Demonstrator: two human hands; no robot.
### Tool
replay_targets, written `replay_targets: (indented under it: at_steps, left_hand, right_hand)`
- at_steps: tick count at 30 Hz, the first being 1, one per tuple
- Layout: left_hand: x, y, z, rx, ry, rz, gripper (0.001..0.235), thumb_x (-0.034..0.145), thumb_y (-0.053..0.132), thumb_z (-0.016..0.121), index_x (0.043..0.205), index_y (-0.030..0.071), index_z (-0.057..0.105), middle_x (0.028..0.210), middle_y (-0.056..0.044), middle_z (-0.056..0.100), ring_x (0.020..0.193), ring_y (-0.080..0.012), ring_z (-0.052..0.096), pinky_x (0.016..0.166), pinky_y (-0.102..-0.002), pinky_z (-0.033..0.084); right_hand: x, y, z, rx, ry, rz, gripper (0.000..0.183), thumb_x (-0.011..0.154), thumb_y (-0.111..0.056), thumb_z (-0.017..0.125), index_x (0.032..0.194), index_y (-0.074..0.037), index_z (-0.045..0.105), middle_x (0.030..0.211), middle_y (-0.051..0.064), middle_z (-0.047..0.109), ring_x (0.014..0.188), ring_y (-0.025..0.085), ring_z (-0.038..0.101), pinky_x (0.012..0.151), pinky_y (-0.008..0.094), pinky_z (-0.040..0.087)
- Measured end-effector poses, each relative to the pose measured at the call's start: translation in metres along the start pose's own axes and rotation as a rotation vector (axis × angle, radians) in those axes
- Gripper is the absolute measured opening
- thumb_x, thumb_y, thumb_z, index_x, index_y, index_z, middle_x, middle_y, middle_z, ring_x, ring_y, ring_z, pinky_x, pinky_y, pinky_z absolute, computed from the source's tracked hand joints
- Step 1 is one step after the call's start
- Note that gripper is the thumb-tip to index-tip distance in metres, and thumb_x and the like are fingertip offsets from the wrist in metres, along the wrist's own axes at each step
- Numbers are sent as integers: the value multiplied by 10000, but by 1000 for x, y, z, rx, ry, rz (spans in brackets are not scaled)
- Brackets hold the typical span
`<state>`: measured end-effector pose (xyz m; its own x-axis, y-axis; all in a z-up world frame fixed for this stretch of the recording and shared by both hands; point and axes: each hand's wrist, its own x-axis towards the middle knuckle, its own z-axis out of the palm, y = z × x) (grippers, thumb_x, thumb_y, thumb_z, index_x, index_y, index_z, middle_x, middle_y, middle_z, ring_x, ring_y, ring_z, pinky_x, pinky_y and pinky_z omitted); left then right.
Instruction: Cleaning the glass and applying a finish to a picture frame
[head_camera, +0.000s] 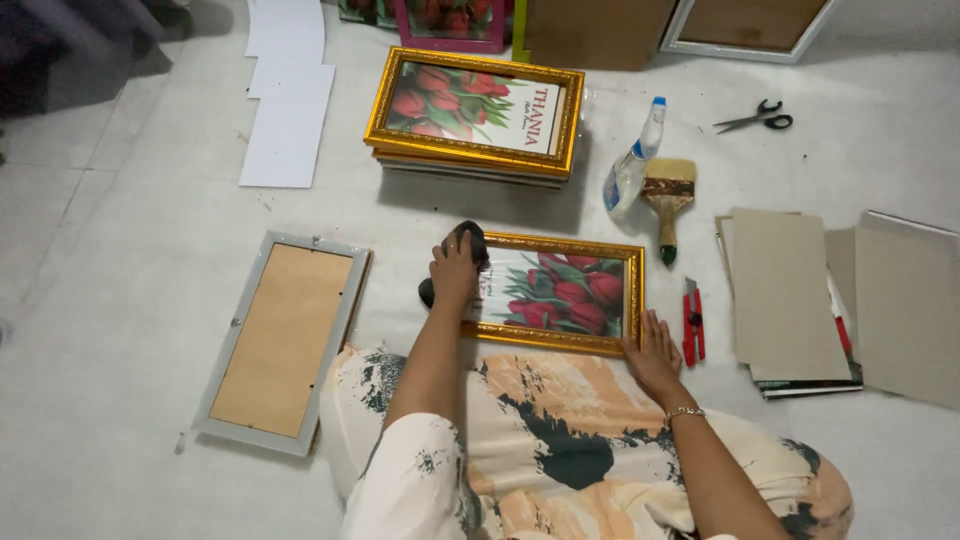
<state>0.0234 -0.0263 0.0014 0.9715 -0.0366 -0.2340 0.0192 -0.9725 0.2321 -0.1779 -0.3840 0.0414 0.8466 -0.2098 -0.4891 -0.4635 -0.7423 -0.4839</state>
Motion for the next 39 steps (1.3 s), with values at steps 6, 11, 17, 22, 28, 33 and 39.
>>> replay_targets:
  at_steps: [6,11,17,22,28,33,39]
  left_hand:
    - [-76,-10,-4,-82,1,-19,723,1022,336,587,1631,206,222,1627,-137,260,1327,-444,359,1057,-538,457]
    - [-114,10,9,-136,-55,-160,731,1032,323,570,1636,150,197,1648,-193,223,1353,-508,299,1058,-579,416]
    - [-134,85,16,-189,-4,-83,704,1002,249,578,1610,80,266,1619,-261,300,1378,-555,312,1035,-658,404]
    - [-165,180,40,-206,-82,132,802,951,470,591,1620,145,291,1630,-222,332,1416,-584,301,1068,-713,344]
    - [-134,195,82,-577,-200,300,850,938,780,351,1640,340,163,1651,-242,220,1406,-578,367,1137,-657,328]
    - [-94,81,37,-588,363,437,623,1000,492,615,1484,109,528,1356,-436,516,1278,-623,508,1013,-646,464]
    - [-88,-58,-26,-459,-33,-431,874,957,670,506,1660,288,153,1725,-117,-23,1572,-397,11,1220,-594,119]
  right_hand:
    - [-4,-2,1,-56,19,-18,795,994,-690,222,1654,-305,3,1731,-22,1,1589,248,-33,1258,516,-7]
    - [0,1,3,-29,29,14,770,998,-700,193,1651,-341,-3,1725,-82,-29,1582,194,-72,1252,499,-11]
    - [2,9,7,221,115,-60,758,1040,-710,182,1656,-269,181,1727,3,126,1590,262,37,1269,457,1]
    - [-19,-5,-8,427,80,-72,758,1029,-741,195,1645,-300,200,1727,7,101,1586,286,-23,1249,473,-63]
    - [-33,-5,-14,448,121,-147,773,1037,-684,250,1614,-171,294,1622,172,257,1520,389,148,1233,558,93]
    - [-61,-51,-16,116,504,-481,490,1103,-364,471,1403,14,555,1330,249,592,1300,426,523,1137,515,343]
    - [-12,-71,43,-359,192,-490,494,968,-633,486,1458,-592,446,1596,14,397,1470,444,344,1205,547,304]
